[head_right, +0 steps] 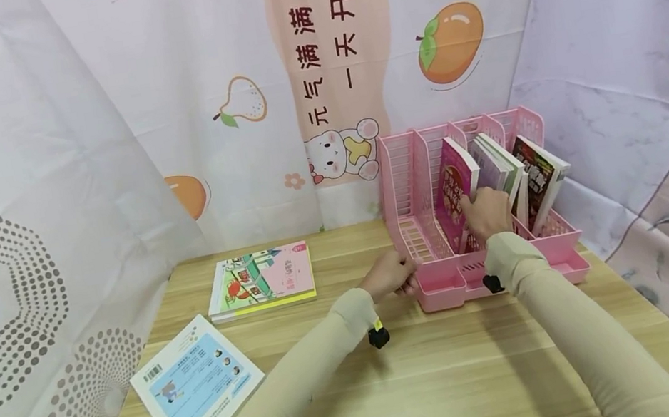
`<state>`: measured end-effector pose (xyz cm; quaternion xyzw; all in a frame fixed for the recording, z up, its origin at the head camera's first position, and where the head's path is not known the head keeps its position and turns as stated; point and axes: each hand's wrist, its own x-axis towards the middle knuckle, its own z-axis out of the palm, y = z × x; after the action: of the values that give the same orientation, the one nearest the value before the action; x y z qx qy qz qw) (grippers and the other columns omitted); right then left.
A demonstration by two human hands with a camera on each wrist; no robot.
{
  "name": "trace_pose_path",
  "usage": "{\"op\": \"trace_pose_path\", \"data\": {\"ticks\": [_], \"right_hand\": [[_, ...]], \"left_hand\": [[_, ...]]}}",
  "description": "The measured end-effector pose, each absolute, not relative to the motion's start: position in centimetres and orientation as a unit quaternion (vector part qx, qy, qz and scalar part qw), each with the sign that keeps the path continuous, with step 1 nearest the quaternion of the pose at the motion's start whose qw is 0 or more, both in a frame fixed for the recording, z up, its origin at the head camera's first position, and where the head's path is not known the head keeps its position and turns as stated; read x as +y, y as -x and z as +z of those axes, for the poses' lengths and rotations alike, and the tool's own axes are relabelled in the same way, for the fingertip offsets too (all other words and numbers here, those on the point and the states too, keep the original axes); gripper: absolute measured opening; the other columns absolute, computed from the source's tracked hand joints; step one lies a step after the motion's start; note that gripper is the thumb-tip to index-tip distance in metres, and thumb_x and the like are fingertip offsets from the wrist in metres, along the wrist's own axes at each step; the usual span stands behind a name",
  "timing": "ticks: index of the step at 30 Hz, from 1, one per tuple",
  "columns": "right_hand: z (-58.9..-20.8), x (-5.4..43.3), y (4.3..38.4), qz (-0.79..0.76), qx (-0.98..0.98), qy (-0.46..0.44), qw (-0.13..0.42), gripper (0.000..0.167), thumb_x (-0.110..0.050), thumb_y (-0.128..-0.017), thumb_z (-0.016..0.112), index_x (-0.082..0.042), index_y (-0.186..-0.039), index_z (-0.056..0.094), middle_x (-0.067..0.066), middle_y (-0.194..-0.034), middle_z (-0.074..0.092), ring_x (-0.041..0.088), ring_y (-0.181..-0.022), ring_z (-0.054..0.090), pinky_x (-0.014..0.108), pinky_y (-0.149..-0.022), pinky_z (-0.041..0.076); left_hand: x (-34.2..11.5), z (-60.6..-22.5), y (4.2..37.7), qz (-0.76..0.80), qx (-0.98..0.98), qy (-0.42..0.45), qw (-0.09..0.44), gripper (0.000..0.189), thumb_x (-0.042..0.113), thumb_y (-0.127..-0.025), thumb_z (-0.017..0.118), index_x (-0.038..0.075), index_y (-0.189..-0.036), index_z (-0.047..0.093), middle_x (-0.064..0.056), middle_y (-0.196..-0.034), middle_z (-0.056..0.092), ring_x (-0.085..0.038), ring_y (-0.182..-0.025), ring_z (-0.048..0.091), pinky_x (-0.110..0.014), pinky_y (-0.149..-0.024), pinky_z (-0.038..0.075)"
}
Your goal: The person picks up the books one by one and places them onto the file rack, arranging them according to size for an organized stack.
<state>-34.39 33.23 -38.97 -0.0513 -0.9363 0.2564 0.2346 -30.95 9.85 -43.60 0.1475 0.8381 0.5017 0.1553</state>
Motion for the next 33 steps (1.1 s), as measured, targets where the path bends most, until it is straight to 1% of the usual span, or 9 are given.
{"op": "trace_pose_path", "data": {"ticks": [3, 9, 14, 17, 19, 22, 25, 29, 33], "right_hand": [[-39.4, 33.0, 34.1, 0.262, -0.935, 0.036, 0.238, 0.047, -0.026, -0.106, 0.05, 0.003, -0.072, 0.065, 0.011, -0.054, 0.063, 0.042, -0.065, 0.067, 0.056, -0.074, 0.05], [-40.2, 32.8, 33.5, 0.279, -0.917, 0.028, 0.283, 0.046, -0.024, -0.107, 0.05, 0.002, -0.071, 0.061, 0.016, -0.059, 0.064, 0.046, -0.066, 0.064, 0.06, -0.08, 0.048], [-40.5, 33.5, 33.4, 0.269, -0.921, 0.051, 0.276, 0.048, -0.028, -0.108, 0.049, 0.002, -0.073, 0.061, 0.02, -0.064, 0.064, 0.049, -0.071, 0.064, 0.06, -0.075, 0.049], [-40.3, 34.2, 33.7, 0.264, -0.932, 0.073, 0.237, 0.05, -0.033, -0.109, 0.049, 0.004, -0.076, 0.063, 0.018, -0.065, 0.06, 0.04, -0.065, 0.061, 0.051, -0.06, 0.049], [-39.9, 34.6, 33.9, 0.247, -0.94, 0.075, 0.225, 0.054, -0.036, -0.108, 0.05, 0.003, -0.073, 0.062, 0.018, -0.063, 0.059, 0.038, -0.062, 0.059, 0.049, -0.057, 0.047], [-39.3, 34.8, 33.9, 0.208, -0.95, 0.065, 0.223, 0.059, -0.04, -0.108, 0.052, 0.0, -0.065, 0.059, 0.02, -0.061, 0.06, 0.045, -0.061, 0.061, 0.055, -0.056, 0.049], [-39.1, 34.5, 33.7, 0.185, -0.954, 0.052, 0.23, 0.062, -0.04, -0.108, 0.05, -0.006, -0.057, 0.055, 0.022, -0.062, 0.061, 0.052, -0.066, 0.063, 0.062, -0.061, 0.048], [-39.1, 33.3, 33.1, 0.213, -0.953, 0.049, 0.212, 0.059, -0.037, -0.107, 0.045, -0.011, -0.054, 0.05, 0.012, -0.056, 0.056, 0.04, -0.058, 0.058, 0.05, -0.053, 0.044], [-39.0, 31.6, 32.8, 0.231, -0.947, 0.026, 0.223, 0.051, -0.033, -0.103, 0.046, -0.014, -0.056, 0.045, 0.002, -0.05, 0.043, 0.027, -0.052, 0.045, 0.039, -0.05, 0.035]], "left_hand": [[10.0, -43.7, 30.8, 0.499, 0.839, -0.148, 0.162, 0.043, 0.02, -0.107, 0.058, 0.002, -0.069, 0.063, -0.011, -0.062, 0.068, -0.041, -0.077, 0.074, -0.051, -0.075, 0.06], [10.3, -43.9, 30.6, 0.505, 0.834, -0.15, 0.165, 0.039, 0.017, -0.108, 0.057, 0.003, -0.072, 0.064, -0.009, -0.06, 0.067, -0.041, -0.076, 0.073, -0.053, -0.076, 0.06], [10.5, -43.9, 30.4, 0.502, 0.834, -0.154, 0.168, 0.04, 0.018, -0.108, 0.057, 0.003, -0.072, 0.064, -0.008, -0.059, 0.067, -0.036, -0.068, 0.072, -0.053, -0.076, 0.06], [10.5, -43.7, 30.4, 0.501, 0.835, -0.155, 0.166, 0.04, 0.018, -0.108, 0.056, 0.003, -0.072, 0.064, -0.008, -0.06, 0.067, -0.037, -0.069, 0.073, -0.054, -0.077, 0.06], [10.4, -43.5, 30.5, 0.501, 0.835, -0.159, 0.162, 0.04, 0.019, -0.108, 0.057, 0.002, -0.072, 0.065, -0.01, -0.062, 0.069, -0.038, -0.071, 0.073, -0.053, -0.076, 0.06], [10.1, -43.1, 30.6, 0.495, 0.838, -0.172, 0.152, 0.04, 0.021, -0.108, 0.057, 0.001, -0.074, 0.066, -0.012, -0.066, 0.071, -0.04, -0.076, 0.073, -0.051, -0.073, 0.06], [9.8, -43.0, 30.8, 0.478, 0.847, -0.185, 0.141, 0.04, 0.023, -0.108, 0.058, 0.001, -0.075, 0.067, -0.011, -0.068, 0.071, -0.038, -0.074, 0.073, -0.041, -0.061, 0.057], [9.3, -43.4, 31.2, 0.44, 0.865, -0.209, 0.118, 0.04, 0.025, -0.107, 0.058, 0.006, -0.073, 0.065, -0.007, -0.067, 0.07, -0.029, -0.066, 0.07, -0.025, -0.05, 0.046], [8.6, -44.0, 31.6, 0.424, 0.871, -0.235, 0.085, 0.042, 0.031, -0.108, 0.056, 0.01, -0.072, 0.062, -0.005, -0.07, 0.069, -0.016, -0.059, 0.063, -0.022, -0.052, 0.043]]}}
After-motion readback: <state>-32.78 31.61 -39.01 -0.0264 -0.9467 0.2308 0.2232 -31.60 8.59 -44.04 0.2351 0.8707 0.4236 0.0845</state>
